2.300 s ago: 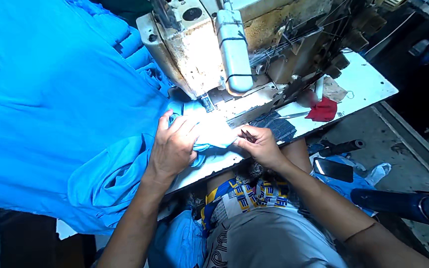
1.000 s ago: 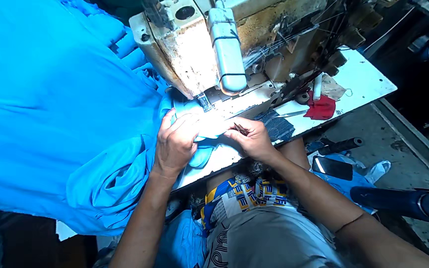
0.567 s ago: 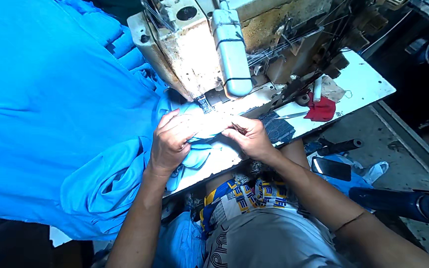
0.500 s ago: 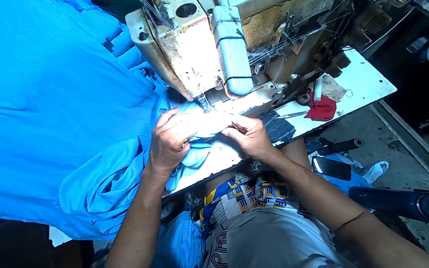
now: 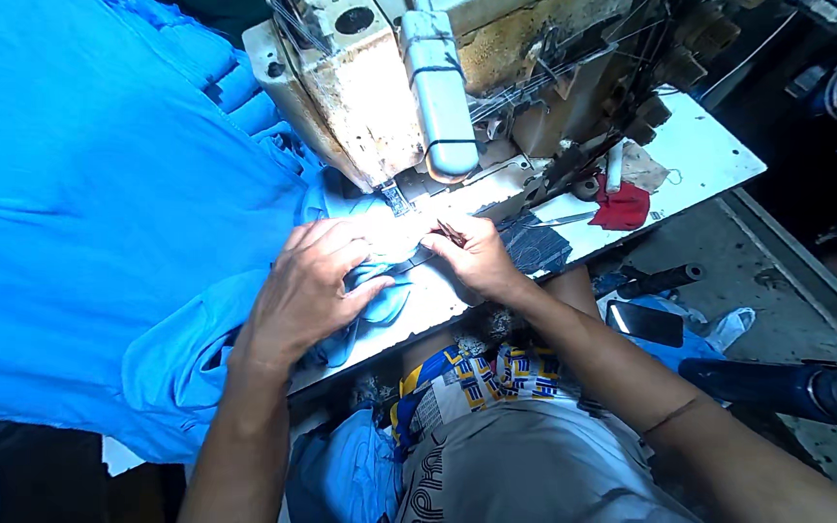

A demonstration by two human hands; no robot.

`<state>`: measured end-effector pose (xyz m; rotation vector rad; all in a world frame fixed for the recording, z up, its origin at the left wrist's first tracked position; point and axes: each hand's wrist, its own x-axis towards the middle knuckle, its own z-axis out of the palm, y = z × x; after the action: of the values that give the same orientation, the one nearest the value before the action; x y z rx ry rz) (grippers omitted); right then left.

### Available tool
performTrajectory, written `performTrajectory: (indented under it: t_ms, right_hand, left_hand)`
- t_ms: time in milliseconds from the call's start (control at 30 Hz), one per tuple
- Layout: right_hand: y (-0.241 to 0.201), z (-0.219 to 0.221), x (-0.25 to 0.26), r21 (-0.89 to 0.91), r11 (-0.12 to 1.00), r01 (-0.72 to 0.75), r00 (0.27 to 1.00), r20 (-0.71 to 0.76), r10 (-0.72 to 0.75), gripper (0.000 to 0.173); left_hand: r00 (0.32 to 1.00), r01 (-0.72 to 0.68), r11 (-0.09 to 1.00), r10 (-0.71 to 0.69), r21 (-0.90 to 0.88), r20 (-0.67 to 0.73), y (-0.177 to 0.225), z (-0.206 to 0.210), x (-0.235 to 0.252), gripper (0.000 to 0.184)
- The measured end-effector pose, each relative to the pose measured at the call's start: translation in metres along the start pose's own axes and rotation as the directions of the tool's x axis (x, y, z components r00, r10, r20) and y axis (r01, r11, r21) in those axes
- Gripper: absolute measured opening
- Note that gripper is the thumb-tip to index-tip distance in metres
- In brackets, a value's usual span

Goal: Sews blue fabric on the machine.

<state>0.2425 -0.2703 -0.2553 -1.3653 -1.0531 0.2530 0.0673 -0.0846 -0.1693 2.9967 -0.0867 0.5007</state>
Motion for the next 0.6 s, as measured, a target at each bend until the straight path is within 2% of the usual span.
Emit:
performTrajectory:
  t_ms: [33, 100, 200, 333, 433, 500, 567, 600]
  right_hand:
    - [-0.001, -0.001, 0.001, -0.024, 1.0, 0.019, 1.0, 0.01, -0.019, 0.011]
    - [-0.004, -0.004, 0.004, -0.078, 0.995, 0.067, 0.997, 0.047, -0.064, 0.011]
    - [-0.014, -0.011, 0.011, -0.179, 0.977, 0.112, 0.983, 0.163, -0.082, 0.014]
    - [-0.03, -0.025, 0.008, -0.135, 0.964, 0.227, 0.901, 0.406, -0.155, 0.016]
    - [-0.032, -0.03, -0.008, -0.074, 0.959, 0.275, 0.866, 0.453, -0.213, 0.014]
    - [-0.026, -0.032, -0.02, -0.117, 0.955, 0.274, 0.877, 0.439, -0.198, 0.011]
    - [-0.02, -0.034, -0.028, -0.134, 0.958, 0.253, 0.898, 0.402, -0.181, 0.011]
    - [-0.019, -0.034, -0.03, -0.122, 0.964, 0.236, 0.909, 0.378, -0.175, 0.01]
  left_hand:
    - [0.999, 0.02, 0.998, -0.022, 0.052, 0.033, -0.002, -0.009, -0.005, 0.044]
    - [0.997, 0.061, 0.994, -0.064, 0.092, 0.038, -0.007, -0.027, -0.015, 0.043]
    - [0.993, 0.053, 0.993, -0.064, -0.108, -0.102, 0.01, -0.042, -0.022, 0.029]
    - [0.976, -0.069, 0.909, -0.025, -0.412, -0.217, 0.046, -0.016, -0.027, 0.009]
    - [0.97, -0.08, 0.853, -0.052, -0.516, -0.236, 0.057, 0.022, -0.03, 0.01]
    - [0.958, -0.052, 0.91, -0.07, -0.411, -0.278, 0.064, 0.043, -0.028, 0.021]
    - [0.93, 0.012, 0.992, -0.058, -0.128, -0.362, 0.071, 0.064, -0.023, 0.044]
    - [0.919, 0.05, 0.999, -0.04, 0.014, -0.391, 0.07, 0.074, -0.021, 0.051]
